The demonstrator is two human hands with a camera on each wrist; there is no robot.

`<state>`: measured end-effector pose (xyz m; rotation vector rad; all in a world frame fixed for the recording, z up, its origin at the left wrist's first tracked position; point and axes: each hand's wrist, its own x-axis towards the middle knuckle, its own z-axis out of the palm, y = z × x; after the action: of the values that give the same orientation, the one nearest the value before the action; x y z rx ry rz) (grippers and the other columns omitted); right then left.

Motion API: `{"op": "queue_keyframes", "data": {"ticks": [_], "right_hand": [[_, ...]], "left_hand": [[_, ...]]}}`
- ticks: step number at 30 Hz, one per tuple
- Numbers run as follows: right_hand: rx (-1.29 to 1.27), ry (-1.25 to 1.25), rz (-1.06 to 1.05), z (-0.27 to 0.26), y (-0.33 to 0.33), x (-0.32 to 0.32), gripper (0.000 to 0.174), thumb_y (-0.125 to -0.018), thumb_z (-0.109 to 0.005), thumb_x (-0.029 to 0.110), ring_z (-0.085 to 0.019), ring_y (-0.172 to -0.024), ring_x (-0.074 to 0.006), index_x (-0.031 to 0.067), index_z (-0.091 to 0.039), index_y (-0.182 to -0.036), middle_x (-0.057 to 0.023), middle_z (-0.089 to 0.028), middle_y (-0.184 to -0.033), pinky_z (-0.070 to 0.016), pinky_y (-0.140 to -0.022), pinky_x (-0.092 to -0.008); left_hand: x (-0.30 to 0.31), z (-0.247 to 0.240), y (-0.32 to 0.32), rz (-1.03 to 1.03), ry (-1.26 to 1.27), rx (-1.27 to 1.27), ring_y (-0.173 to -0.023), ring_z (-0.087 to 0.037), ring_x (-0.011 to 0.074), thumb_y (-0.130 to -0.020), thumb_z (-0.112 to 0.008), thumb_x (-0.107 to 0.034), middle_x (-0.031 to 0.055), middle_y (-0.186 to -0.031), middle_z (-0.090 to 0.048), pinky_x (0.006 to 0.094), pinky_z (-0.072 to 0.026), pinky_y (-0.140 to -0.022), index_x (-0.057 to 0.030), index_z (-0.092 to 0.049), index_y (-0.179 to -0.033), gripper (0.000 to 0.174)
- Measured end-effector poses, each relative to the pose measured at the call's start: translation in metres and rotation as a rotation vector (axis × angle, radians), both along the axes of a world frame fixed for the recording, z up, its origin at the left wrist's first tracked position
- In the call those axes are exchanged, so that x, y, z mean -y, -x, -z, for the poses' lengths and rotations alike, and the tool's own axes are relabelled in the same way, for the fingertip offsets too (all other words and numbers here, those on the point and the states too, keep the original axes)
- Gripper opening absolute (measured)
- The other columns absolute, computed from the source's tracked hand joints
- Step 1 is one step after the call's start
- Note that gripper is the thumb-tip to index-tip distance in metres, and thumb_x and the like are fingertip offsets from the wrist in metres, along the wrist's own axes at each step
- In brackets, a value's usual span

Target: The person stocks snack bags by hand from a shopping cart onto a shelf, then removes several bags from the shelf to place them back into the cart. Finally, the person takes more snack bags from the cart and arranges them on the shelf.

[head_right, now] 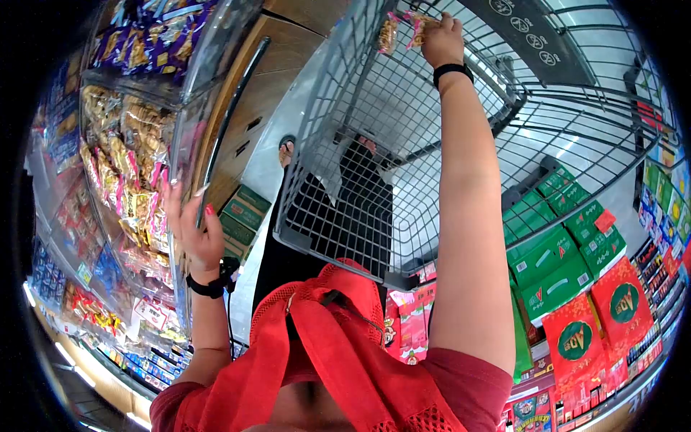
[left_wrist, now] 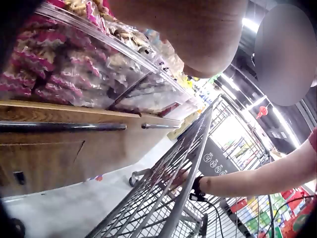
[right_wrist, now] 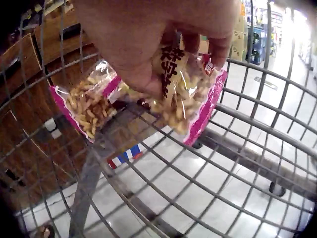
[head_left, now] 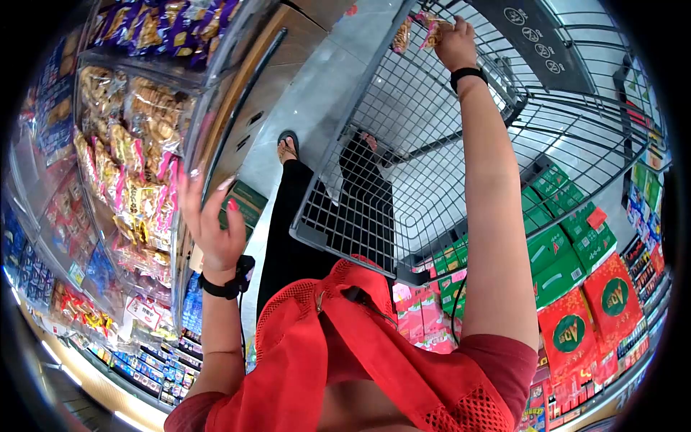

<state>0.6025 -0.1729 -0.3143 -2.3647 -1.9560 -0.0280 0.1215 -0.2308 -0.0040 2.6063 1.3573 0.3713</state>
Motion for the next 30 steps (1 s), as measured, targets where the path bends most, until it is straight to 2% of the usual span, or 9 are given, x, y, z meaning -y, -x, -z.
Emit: {"op": "queue_keyframes", "data": {"ticks": [3,6,7,11,13,18,21,24,30], "right_hand": [[-0.102,0.092,0.093,0.012,0.000,-0.006,0.030,-0.077,-0.069,0.022,-0.059,-0.097,-0.0388,0.0060,-0.067,-0.102,-0.0165,-0.066,-0.099,-0.0488,-0.088,-0.0444],[-0.314,0.109,0.141,-0.022,0.015,0.023,0.030,-0.077,-0.071,0.025,-0.061,-0.097,-0.0372,0.0039,-0.069,-0.098,-0.0201,-0.068,-0.096,-0.0497,-0.089,-0.0418],[-0.623,0.176,0.395,-0.029,0.015,0.031,0.033,-0.077,-0.072,0.022,-0.065,-0.091,-0.0353,0.0013,-0.067,-0.102,-0.0191,-0.069,-0.098,-0.0507,-0.087,-0.0360],[-1.381,-0.105,0.604,-0.090,0.039,0.093,0.025,-0.084,-0.069,0.012,-0.064,-0.085,-0.0150,-0.0034,-0.065,-0.104,-0.0074,-0.069,-0.094,-0.0502,-0.077,-0.0271],[-1.608,-0.020,0.751,-0.121,0.049,0.122,0.027,-0.094,-0.058,0.009,-0.063,-0.096,-0.0185,-0.0070,-0.056,-0.116,-0.0115,-0.064,-0.109,-0.0514,-0.086,-0.0312],[-2.309,-0.206,0.574,-0.249,0.121,0.177,0.029,-0.096,-0.051,0.018,-0.060,-0.101,-0.0234,0.0009,-0.054,-0.120,-0.0121,-0.061,-0.116,-0.0519,-0.085,-0.0418],[-2.645,-0.195,0.290,-0.293,0.178,0.211,0.047,-0.099,-0.041,0.038,-0.052,-0.119,-0.0255,0.0091,-0.047,-0.135,-0.0106,-0.054,-0.133,-0.0421,-0.100,-0.0514],[-1.945,-0.222,0.592,-0.344,0.264,0.215,0.054,-0.084,-0.067,0.022,-0.061,-0.100,-0.0233,0.0014,-0.046,-0.129,-0.0098,-0.060,-0.115,-0.0529,-0.084,-0.0382],[-2.261,0.216,0.391,-0.372,0.394,0.163,0.058,-0.073,-0.077,0.014,-0.062,-0.090,-0.0185,-0.0006,-0.046,-0.119,-0.0095,-0.059,-0.104,-0.0526,-0.077,-0.0322]], "left_hand": [[0.003,-0.009,-0.004,-0.039,0.096,-0.027,-0.133,-0.039,0.0409,-0.083,-0.059,0.001,0.0194,-0.139,-0.047,0.0494,-0.0296,-0.110,-0.0033,-0.062,-0.112,0.030],[0.001,-0.010,-0.001,-0.036,0.175,0.038,-0.134,-0.038,0.0399,-0.084,-0.058,0.001,0.0192,-0.139,-0.046,0.0467,-0.0299,-0.110,-0.0030,-0.063,-0.111,0.028],[0.000,-0.011,0.001,-0.026,0.211,0.077,-0.134,-0.038,0.0397,-0.084,-0.058,0.001,0.0192,-0.139,-0.046,0.0466,-0.0299,-0.110,-0.0027,-0.064,-0.110,0.027],[0.006,-0.013,0.006,-0.014,0.337,0.242,-0.134,-0.039,0.0384,-0.084,-0.057,0.001,0.0190,-0.137,-0.048,0.0449,-0.0315,-0.109,-0.0012,-0.065,-0.105,0.022],[0.007,-0.013,0.015,0.029,0.399,0.325,-0.133,-0.041,0.0379,-0.084,-0.057,0.001,0.0183,-0.135,-0.050,0.0438,-0.0326,-0.108,-0.0012,-0.065,-0.104,0.021],[0.016,-0.023,0.035,0.034,0.768,0.634,-0.124,-0.052,0.0313,-0.085,-0.057,0.002,0.0155,-0.132,-0.054,0.0400,-0.0402,-0.103,-0.0010,-0.062,-0.110,0.026],[0.031,-0.017,0.032,-0.252,1.603,1.228,-0.128,-0.048,0.0272,-0.100,-0.048,-0.020,0.0165,-0.139,-0.047,0.0385,-0.0397,-0.105,-0.0004,-0.043,-0.134,0.040],[0.030,-0.027,0.044,-0.210,2.124,1.594,-0.126,-0.049,0.0241,-0.099,-0.054,-0.023,0.0153,-0.142,-0.042,0.0363,-0.0399,-0.104,-0.0026,-0.031,-0.142,0.053],[0.023,-0.047,0.116,-0.224,1.563,1.414,-0.121,-0.050,0.0176,-0.094,-0.060,-0.008,0.0114,-0.130,-0.049,0.0326,-0.0435,-0.102,0.0003,-0.030,-0.137,0.053]]}}
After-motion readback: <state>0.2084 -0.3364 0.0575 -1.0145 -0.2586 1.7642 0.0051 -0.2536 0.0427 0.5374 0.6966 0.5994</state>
